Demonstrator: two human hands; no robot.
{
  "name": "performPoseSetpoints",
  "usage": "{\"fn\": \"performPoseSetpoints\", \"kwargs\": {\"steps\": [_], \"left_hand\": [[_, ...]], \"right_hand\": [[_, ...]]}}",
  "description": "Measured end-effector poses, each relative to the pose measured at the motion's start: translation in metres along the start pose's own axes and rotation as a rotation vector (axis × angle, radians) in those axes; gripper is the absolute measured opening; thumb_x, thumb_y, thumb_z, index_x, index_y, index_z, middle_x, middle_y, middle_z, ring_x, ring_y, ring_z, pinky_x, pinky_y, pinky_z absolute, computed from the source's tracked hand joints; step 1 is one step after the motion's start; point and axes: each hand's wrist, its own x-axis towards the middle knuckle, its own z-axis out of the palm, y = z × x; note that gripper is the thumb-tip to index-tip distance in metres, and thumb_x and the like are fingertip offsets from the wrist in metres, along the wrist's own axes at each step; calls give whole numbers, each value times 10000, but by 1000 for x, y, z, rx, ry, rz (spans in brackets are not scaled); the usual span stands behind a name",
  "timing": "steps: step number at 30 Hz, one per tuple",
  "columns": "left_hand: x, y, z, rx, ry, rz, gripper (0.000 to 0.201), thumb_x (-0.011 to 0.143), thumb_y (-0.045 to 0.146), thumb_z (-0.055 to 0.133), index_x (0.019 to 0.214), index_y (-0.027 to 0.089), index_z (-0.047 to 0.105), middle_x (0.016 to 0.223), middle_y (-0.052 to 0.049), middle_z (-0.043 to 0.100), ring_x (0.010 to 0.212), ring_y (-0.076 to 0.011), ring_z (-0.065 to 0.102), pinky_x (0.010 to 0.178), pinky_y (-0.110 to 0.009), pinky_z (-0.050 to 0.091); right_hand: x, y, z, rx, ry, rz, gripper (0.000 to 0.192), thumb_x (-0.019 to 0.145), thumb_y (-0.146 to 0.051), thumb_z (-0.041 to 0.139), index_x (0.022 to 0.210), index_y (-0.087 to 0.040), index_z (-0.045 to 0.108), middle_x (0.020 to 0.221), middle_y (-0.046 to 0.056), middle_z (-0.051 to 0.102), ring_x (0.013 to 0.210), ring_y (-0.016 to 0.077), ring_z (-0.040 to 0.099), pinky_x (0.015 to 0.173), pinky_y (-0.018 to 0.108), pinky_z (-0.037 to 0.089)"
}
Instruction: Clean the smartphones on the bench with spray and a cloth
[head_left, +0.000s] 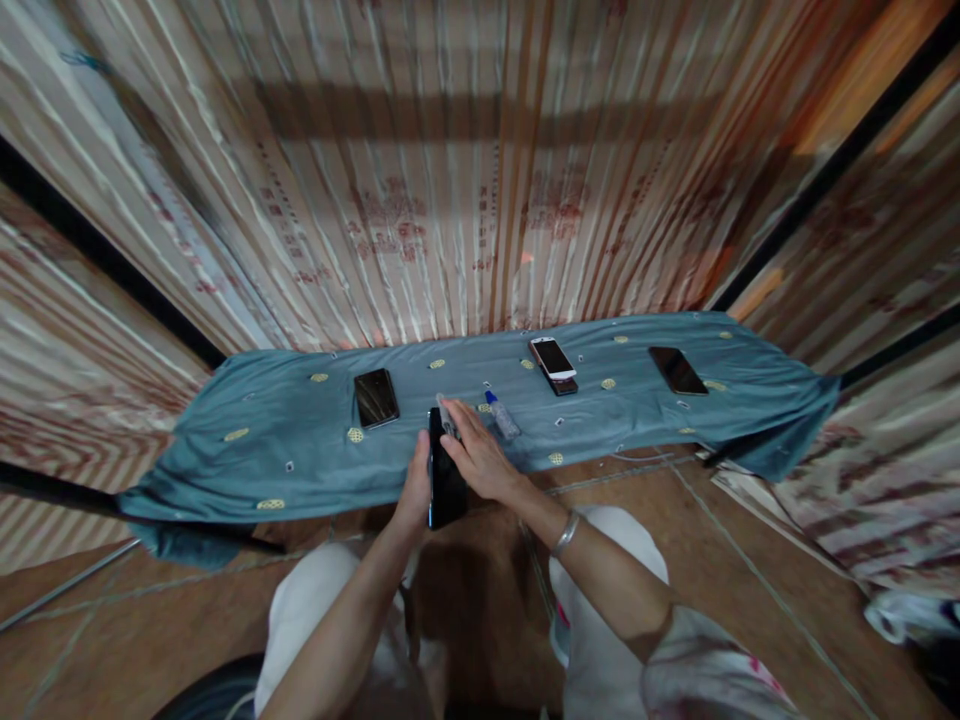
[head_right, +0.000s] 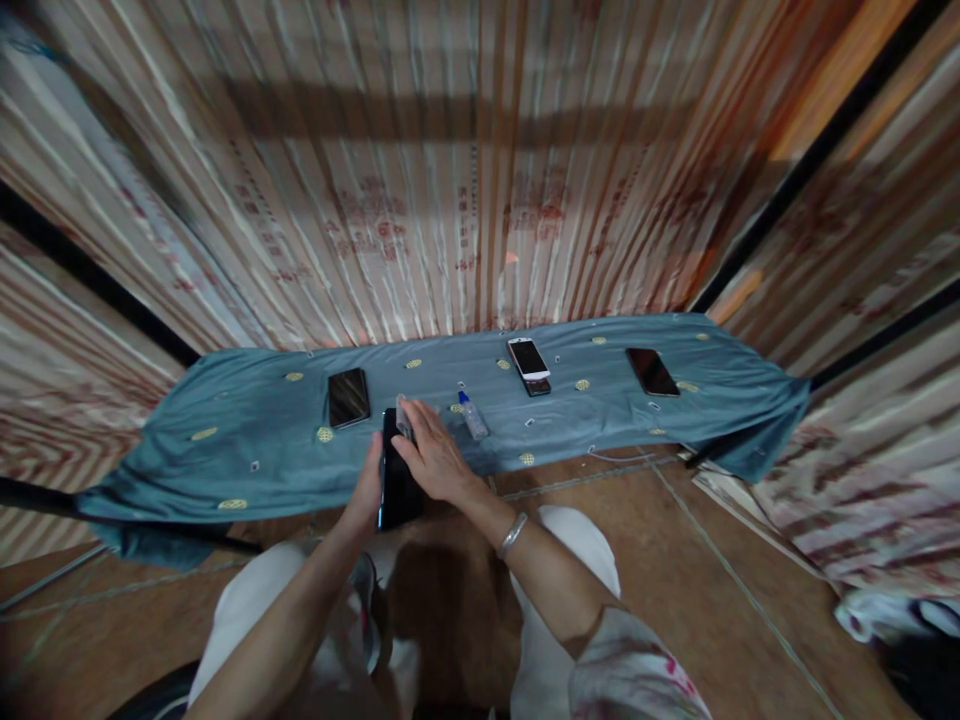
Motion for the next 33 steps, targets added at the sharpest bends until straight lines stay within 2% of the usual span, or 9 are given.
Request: {"fn": "performPoseSetpoints", "kwargs": {"steps": [3,6,9,17,25,29,33], "left_hand": [[-8,13,14,-92,62,-109,501,910,477,342,1220,179,599,1135,-64,680,1225,-234,508,1073,-367,348],[-10,22,21,-170,87,-69,520,913,483,322,1236,174,588,1127,-69,684,1206,-237,525,1058,-353,370],[-8,26,19,-201,85,-46,549,903,503,334,1239,148,584,1114,-83,689,1181,-250,545,1046,-353,384],[-4,31,12,-224,119,-9,551,896,490,357,1209,108,601,1040,-104,711,1051,-247,625,987,-348,435],[0,38,6,-201,128,-51,589,908,503,285,1089,86,660,906,-112,732,938,-245,666,903,-343,492],[3,39,2,-170,157,-45,558,919,465,281,1089,82,650,892,-107,731,901,-238,676,861,-339,511],[6,38,-2,-193,100,-94,607,900,518,283,1152,74,611,893,-126,726,855,-257,682,817,-384,526]], "right_hand": [[-1,4,5,73,-30,89,558,957,-369,328,1473,-230,168,1520,74,253,1413,176,182,1155,422,189],[-4,3,12,122,-53,123,596,954,-405,337,1483,-242,114,1548,51,169,1426,177,125,1163,417,161],[-8,0,16,146,-77,131,612,950,-419,346,1484,-231,113,1553,48,144,1426,175,118,1170,402,145],[-15,-9,18,196,-139,215,611,942,-467,339,1468,-183,211,1539,76,193,1420,190,157,1171,405,136],[-20,-11,15,228,-195,233,601,936,-504,316,1443,-183,295,1511,72,276,1406,194,213,1168,403,156],[-23,-15,9,218,-235,251,577,941,-474,312,1426,-161,335,1499,84,303,1398,190,235,1161,393,180],[-30,-13,1,204,-275,227,496,941,-346,330,1391,-149,400,1461,93,377,1373,186,299,1149,387,220]]}}
